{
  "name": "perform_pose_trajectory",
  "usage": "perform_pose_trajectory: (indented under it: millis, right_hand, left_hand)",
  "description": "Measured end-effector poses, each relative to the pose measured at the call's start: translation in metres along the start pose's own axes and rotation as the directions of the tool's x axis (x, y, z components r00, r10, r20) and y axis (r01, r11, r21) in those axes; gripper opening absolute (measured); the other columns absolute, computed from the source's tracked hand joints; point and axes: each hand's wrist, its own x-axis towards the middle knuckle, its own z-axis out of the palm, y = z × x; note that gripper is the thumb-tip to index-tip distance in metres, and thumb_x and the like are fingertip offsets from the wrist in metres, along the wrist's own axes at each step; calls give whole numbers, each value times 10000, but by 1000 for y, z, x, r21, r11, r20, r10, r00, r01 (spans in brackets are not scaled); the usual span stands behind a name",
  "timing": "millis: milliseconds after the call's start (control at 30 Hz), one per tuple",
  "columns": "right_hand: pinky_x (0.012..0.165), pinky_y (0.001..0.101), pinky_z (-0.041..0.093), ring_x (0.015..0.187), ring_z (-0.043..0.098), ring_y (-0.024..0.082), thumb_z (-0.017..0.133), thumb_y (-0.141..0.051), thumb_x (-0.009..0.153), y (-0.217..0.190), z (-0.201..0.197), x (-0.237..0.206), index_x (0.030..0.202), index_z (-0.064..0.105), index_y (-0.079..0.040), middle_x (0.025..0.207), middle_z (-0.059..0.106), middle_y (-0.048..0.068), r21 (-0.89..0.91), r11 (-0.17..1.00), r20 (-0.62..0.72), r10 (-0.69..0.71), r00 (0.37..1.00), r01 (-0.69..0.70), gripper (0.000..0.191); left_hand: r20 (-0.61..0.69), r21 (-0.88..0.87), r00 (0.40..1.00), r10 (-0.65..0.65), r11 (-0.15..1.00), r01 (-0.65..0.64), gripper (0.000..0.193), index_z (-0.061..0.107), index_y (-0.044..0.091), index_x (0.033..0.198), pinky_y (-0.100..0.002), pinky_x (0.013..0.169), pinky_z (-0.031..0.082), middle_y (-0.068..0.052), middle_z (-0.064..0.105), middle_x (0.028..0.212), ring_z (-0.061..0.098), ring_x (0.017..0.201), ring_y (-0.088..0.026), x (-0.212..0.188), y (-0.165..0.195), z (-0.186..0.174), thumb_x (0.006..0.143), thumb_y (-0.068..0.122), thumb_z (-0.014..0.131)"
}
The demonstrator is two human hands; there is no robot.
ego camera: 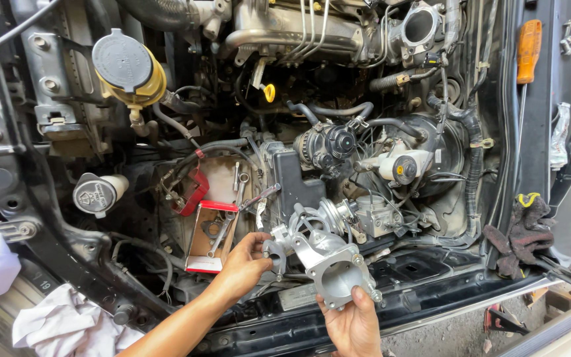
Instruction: The person applies sealant to a throttle body gasket, fits the gasket onto the throttle body, and positions the assembly onto the engine intake manifold. The person then uses a wrench to tighten bolts securing the throttle body to the engine.
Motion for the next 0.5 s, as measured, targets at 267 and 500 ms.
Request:
perform_pose_trajectory:
  millis: [267,500]
  right_hand:
    - [922,504,575,1132,651,294,718,-247,850,6,1,1,1378,505,-19,1277,624,143,6,1000,-63,17,998,-17,614]
    - [910,498,564,1148,633,284,723,-264,855,9,7,8,1398,482,-27,1308,597,140,-26,1000,-50,10,999,-12,640]
  left_hand:
    - [16,-38,998,-54,998,55,576,526,1,1366,-248,813,546,-102,713,1102,682,938,-124,-2,4,2,800,-46,624]
    - [5,-37,999,-43,998,43,585,522,3,1369,-255,776,543,-93,673,1112,663,883,-137,-3,2,6,795,-64,619]
